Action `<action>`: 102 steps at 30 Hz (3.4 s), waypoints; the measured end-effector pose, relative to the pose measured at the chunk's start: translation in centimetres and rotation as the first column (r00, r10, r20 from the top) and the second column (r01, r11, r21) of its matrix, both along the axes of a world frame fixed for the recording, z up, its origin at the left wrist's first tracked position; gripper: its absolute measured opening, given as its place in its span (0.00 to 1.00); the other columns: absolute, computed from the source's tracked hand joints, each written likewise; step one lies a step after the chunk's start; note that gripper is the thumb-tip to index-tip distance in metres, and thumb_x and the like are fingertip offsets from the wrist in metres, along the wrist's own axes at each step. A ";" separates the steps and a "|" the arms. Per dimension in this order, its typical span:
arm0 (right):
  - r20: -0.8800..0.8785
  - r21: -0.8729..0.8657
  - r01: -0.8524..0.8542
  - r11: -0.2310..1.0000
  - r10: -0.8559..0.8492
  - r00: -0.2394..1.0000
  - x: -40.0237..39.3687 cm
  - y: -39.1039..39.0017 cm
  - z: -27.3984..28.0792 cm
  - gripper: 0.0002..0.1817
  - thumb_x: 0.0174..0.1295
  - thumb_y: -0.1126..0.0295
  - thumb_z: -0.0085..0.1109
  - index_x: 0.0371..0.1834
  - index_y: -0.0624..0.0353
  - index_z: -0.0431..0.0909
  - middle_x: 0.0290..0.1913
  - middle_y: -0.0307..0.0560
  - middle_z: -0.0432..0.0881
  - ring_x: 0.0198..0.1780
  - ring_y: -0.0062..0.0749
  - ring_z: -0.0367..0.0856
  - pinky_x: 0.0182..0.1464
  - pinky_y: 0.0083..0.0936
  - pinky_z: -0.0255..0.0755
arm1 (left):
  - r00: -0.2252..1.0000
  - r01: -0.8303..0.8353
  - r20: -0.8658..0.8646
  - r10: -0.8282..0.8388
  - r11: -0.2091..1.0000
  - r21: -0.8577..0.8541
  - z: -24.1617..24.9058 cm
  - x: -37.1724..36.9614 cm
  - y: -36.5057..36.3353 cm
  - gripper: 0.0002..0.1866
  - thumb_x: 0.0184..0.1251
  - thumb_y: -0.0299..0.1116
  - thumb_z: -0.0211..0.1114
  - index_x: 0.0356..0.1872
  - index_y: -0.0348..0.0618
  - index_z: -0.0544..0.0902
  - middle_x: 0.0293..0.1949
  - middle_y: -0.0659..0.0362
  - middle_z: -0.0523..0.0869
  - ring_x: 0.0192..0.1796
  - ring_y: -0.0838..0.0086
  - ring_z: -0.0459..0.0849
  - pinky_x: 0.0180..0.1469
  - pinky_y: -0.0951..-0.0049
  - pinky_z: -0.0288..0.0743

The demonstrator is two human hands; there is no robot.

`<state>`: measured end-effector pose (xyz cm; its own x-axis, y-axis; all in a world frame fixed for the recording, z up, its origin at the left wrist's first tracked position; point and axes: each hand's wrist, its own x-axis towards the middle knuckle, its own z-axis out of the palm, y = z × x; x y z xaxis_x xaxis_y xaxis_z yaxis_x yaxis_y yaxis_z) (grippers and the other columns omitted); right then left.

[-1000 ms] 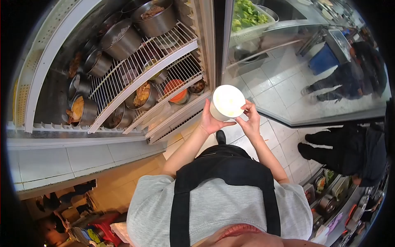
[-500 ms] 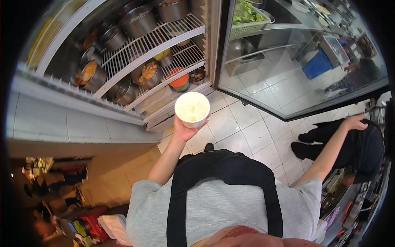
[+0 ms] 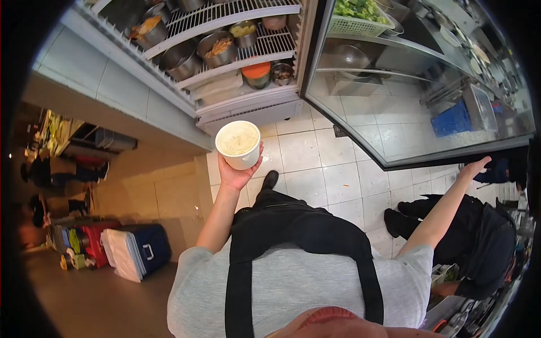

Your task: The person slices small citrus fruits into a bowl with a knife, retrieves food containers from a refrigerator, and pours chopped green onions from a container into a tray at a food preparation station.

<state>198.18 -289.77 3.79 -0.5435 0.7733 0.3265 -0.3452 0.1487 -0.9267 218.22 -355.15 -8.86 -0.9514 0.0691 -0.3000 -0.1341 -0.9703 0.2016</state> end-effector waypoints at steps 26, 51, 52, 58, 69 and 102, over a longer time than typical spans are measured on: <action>-0.010 0.242 0.767 0.595 -0.789 0.615 13.2 -17.2 0.2 0.28 0.66 0.55 0.35 0.44 0.78 0.68 0.44 0.71 0.72 0.44 0.56 0.72 0.47 0.42 0.65 | 0.924 0.366 0.082 -0.372 0.927 0.084 -2.7 -11.0 -10.8 0.36 0.59 0.66 0.36 0.63 0.57 0.60 0.63 0.53 0.63 0.63 0.56 0.62 0.58 0.49 0.63; 0.030 0.211 -0.068 0.975 0.063 0.998 37.0 -47.6 0.3 0.21 0.50 0.76 0.63 0.47 0.63 0.65 0.33 0.36 0.70 0.34 0.18 0.68 0.37 0.16 0.66 | -0.167 0.983 0.079 -0.983 -0.172 -0.064 -2.6 10.7 -0.4 0.34 0.60 0.66 0.36 0.59 0.57 0.67 0.57 0.58 0.72 0.55 0.61 0.73 0.50 0.49 0.69; 0.035 0.208 -0.126 0.970 0.122 0.992 37.5 -49.1 0.8 0.22 0.50 0.76 0.63 0.47 0.63 0.65 0.34 0.39 0.72 0.36 0.19 0.71 0.39 0.17 0.68 | -0.190 0.981 0.081 -0.979 -0.192 -0.020 -2.7 11.8 -0.5 0.32 0.61 0.65 0.37 0.58 0.57 0.68 0.56 0.58 0.73 0.55 0.60 0.74 0.49 0.46 0.69; 0.100 0.482 -0.350 0.803 0.346 0.933 36.8 -56.9 2.5 0.29 0.48 0.72 0.66 0.54 0.62 0.64 0.43 0.48 0.77 0.43 0.30 0.77 0.44 0.26 0.73 | -0.118 0.992 0.108 -0.987 -0.122 -0.032 -2.1 14.2 -1.9 0.33 0.60 0.64 0.40 0.57 0.52 0.68 0.54 0.56 0.74 0.53 0.59 0.75 0.47 0.45 0.70; 0.359 0.696 -0.518 0.497 0.383 0.851 34.4 -55.0 -1.0 0.16 0.47 0.69 0.63 0.39 0.59 0.72 0.39 0.49 0.75 0.42 0.41 0.74 0.44 0.30 0.69 | 0.447 0.891 -0.067 -0.892 0.438 0.118 0.8 6.3 0.0 0.36 0.59 0.65 0.38 0.60 0.49 0.63 0.59 0.55 0.67 0.61 0.61 0.66 0.55 0.52 0.66; 0.373 0.405 -0.886 0.226 0.844 0.386 9.6 -40.6 -3.5 0.25 0.53 0.71 0.56 0.56 0.62 0.65 0.59 0.54 0.65 0.60 0.46 0.64 0.57 0.35 0.60 | 0.992 0.126 0.013 -0.126 0.991 0.036 2.6 -2.2 0.2 0.34 0.57 0.63 0.43 0.61 0.56 0.64 0.62 0.57 0.65 0.62 0.56 0.64 0.58 0.41 0.58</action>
<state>207.76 -330.41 0.29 -0.8109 -0.4429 0.3825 -0.5030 0.1935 -0.8423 216.03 -354.96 -6.27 -0.9298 0.1987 -0.3100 -0.2584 -0.9518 0.1650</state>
